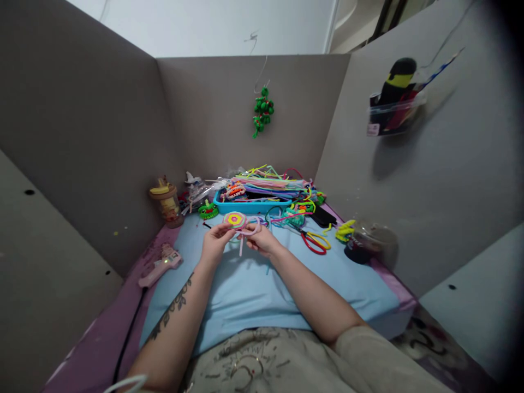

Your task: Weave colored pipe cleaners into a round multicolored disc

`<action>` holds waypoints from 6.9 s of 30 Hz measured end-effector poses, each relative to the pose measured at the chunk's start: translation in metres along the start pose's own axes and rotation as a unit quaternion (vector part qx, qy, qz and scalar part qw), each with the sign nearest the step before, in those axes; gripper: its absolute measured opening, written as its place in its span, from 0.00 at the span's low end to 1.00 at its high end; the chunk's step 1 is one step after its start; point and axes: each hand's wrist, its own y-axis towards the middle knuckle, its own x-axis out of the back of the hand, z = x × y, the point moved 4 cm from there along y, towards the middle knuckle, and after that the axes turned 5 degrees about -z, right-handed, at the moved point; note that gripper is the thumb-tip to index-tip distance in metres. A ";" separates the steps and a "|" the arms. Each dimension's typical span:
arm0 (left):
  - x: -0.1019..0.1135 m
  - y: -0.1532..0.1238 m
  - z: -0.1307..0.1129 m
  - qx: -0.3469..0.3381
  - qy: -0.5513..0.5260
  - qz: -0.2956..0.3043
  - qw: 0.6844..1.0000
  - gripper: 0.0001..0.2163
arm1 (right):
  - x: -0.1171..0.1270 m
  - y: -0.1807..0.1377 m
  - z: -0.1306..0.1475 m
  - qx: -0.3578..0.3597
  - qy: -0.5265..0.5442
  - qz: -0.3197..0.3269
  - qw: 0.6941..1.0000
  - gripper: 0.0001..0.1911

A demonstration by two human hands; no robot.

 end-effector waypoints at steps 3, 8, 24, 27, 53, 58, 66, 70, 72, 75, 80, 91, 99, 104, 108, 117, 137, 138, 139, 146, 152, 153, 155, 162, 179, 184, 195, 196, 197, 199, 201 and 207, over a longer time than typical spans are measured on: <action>-0.001 -0.003 -0.006 -0.033 0.034 -0.014 0.999 0.13 | -0.002 -0.002 0.002 0.011 -0.019 0.014 1.000 0.16; -0.004 -0.008 -0.011 -0.080 0.097 -0.011 0.992 0.11 | -0.004 0.001 -0.001 0.080 -0.053 -0.001 0.995 0.15; 0.024 0.011 -0.004 -0.050 -0.062 -0.170 0.982 0.17 | -0.021 -0.012 -0.011 -0.050 -0.057 0.214 0.974 0.22; 0.029 0.016 0.000 -0.014 -0.120 -0.183 0.976 0.19 | -0.023 -0.026 -0.007 -0.076 -0.120 0.340 0.930 0.22; -0.002 -0.003 0.015 0.115 -0.069 -0.024 0.991 0.21 | 0.007 -0.011 0.019 0.322 -0.308 -0.183 0.876 0.06; -0.001 -0.003 0.015 0.102 -0.052 -0.011 0.993 0.19 | 0.008 -0.010 0.022 0.319 -0.289 -0.204 0.880 0.05; -0.002 -0.004 0.013 0.095 -0.039 -0.003 0.995 0.19 | 0.013 -0.009 0.020 0.313 -0.300 -0.247 0.867 0.06; -0.002 -0.004 0.012 0.092 -0.034 -0.007 0.995 0.19 | 0.015 -0.007 0.016 0.310 -0.284 -0.262 0.869 0.06; -0.002 -0.004 0.012 0.085 -0.028 -0.011 0.996 0.19 | 0.015 -0.005 0.014 0.288 -0.265 -0.263 0.882 0.06; -0.001 -0.003 0.012 0.082 -0.022 -0.009 0.996 0.20 | 0.013 -0.001 0.010 0.248 -0.224 -0.244 0.911 0.07; 0.000 -0.003 0.013 0.081 -0.018 -0.010 0.996 0.19 | 0.012 0.003 0.003 0.229 -0.148 -0.223 0.936 0.08; -0.006 -0.006 0.007 0.090 -0.022 0.006 0.996 0.18 | 0.009 0.003 0.001 0.225 -0.159 -0.212 0.938 0.11; -0.002 -0.005 0.003 0.044 -0.004 -0.050 0.998 0.18 | -0.001 -0.009 0.009 0.242 -0.175 -0.219 0.929 0.11; -0.006 -0.007 0.001 0.040 0.015 -0.023 0.999 0.16 | 0.002 -0.005 0.010 0.246 -0.133 -0.216 0.935 0.11; -0.007 -0.007 0.007 0.068 0.014 -0.011 0.998 0.17 | 0.026 0.004 0.007 0.203 -0.028 -0.298 0.932 0.13; -0.001 -0.003 0.010 0.053 -0.054 -0.016 0.997 0.18 | 0.012 -0.002 0.011 0.247 -0.150 -0.232 0.929 0.08; -0.009 -0.007 0.011 0.052 -0.071 0.035 0.996 0.15 | 0.007 0.000 0.007 0.194 0.001 -0.231 0.953 0.17; -0.009 -0.007 0.010 0.047 -0.071 0.035 0.996 0.15 | 0.007 -0.001 0.008 0.199 -0.007 -0.239 0.950 0.17; -0.009 -0.007 0.009 0.041 -0.071 0.032 0.996 0.15 | 0.007 -0.003 0.010 0.202 -0.017 -0.245 0.948 0.16; -0.003 -0.004 0.008 0.033 -0.053 0.007 0.998 0.15 | 0.006 -0.005 0.010 0.205 -0.045 -0.247 0.946 0.11; -0.003 -0.004 0.007 0.043 -0.041 0.024 0.998 0.13 | 0.007 -0.003 0.011 0.197 -0.047 -0.242 0.949 0.08; -0.003 -0.004 0.006 0.045 -0.040 0.026 0.998 0.13 | 0.008 -0.003 0.012 0.195 -0.046 -0.243 0.949 0.09; -0.004 -0.005 0.005 0.053 -0.038 0.026 0.998 0.14 | 0.012 -0.002 0.013 0.186 -0.014 -0.246 0.951 0.09; -0.002 -0.004 0.003 0.121 -0.085 0.006 0.989 0.15 | 0.022 0.002 0.020 0.175 0.094 -0.149 0.969 0.09; -0.006 -0.008 0.003 0.178 -0.114 0.043 0.977 0.15 | 0.010 -0.011 0.029 0.291 -0.104 -0.076 0.948 0.06; -0.008 -0.009 0.001 0.169 -0.114 0.041 0.978 0.15 | 0.007 -0.009 0.028 0.286 -0.070 -0.100 0.951 0.07; -0.007 -0.009 -0.003 0.159 -0.117 0.029 0.980 0.15 | 0.024 0.002 0.017 0.233 0.060 -0.180 0.954 0.09; -0.007 -0.009 -0.003 0.158 -0.115 0.032 0.980 0.15 | 0.025 0.003 0.016 0.224 0.062 -0.176 0.956 0.09; -0.007 -0.009 -0.003 0.157 -0.113 0.036 0.980 0.15 | 0.025 0.004 0.016 0.217 0.065 -0.171 0.959 0.09; -0.007 -0.009 -0.003 0.155 -0.111 0.040 0.981 0.15 | 0.026 0.005 0.015 0.200 0.077 -0.169 0.962 0.09; -0.006 -0.009 -0.002 0.149 -0.109 0.045 0.982 0.15 | 0.027 0.006 0.013 0.182 0.090 -0.174 0.964 0.09; -0.005 -0.009 -0.002 0.128 -0.095 0.080 0.984 0.13 | 0.025 0.008 0.010 0.144 0.108 -0.165 0.970 0.10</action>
